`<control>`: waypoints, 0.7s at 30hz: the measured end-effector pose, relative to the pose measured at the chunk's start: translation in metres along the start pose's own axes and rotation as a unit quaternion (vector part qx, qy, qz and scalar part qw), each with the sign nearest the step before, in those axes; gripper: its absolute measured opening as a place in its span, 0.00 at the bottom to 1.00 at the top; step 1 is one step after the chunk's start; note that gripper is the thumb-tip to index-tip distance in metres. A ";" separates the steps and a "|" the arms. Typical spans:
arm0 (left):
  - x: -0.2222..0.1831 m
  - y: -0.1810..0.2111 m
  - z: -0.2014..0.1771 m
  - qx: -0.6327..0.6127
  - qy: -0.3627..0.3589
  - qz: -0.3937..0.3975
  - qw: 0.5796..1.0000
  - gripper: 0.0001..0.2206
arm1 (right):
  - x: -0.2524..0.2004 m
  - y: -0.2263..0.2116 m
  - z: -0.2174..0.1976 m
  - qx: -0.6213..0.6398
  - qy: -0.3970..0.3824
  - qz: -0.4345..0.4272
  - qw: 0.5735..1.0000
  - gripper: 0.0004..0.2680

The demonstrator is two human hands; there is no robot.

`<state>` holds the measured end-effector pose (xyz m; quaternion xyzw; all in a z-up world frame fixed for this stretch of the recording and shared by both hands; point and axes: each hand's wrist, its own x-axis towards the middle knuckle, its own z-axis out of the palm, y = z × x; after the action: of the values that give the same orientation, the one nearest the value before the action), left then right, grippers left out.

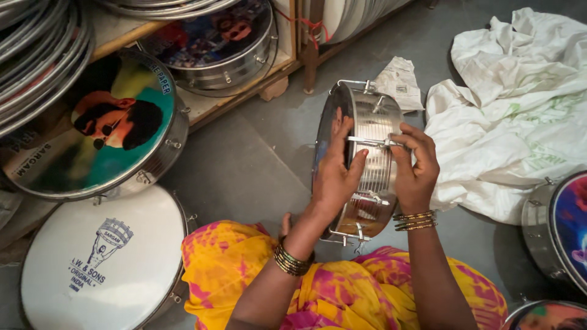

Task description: The person fits a metal rim onto a drum shell and uses a small wrench to tighten the lugs and bolts around the perimeter.

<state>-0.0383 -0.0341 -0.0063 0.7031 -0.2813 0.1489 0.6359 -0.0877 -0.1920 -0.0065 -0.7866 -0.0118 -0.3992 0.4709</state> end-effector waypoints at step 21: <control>-0.001 0.000 0.005 0.140 -0.032 0.049 0.988 0.33 | -0.006 -0.009 0.003 -0.105 0.017 -0.054 0.993 0.08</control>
<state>-0.0401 -0.0390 -0.0072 0.7751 -0.3121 0.1949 0.5136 -0.0931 -0.1827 -0.0045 -0.8230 -0.0049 -0.4363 0.3637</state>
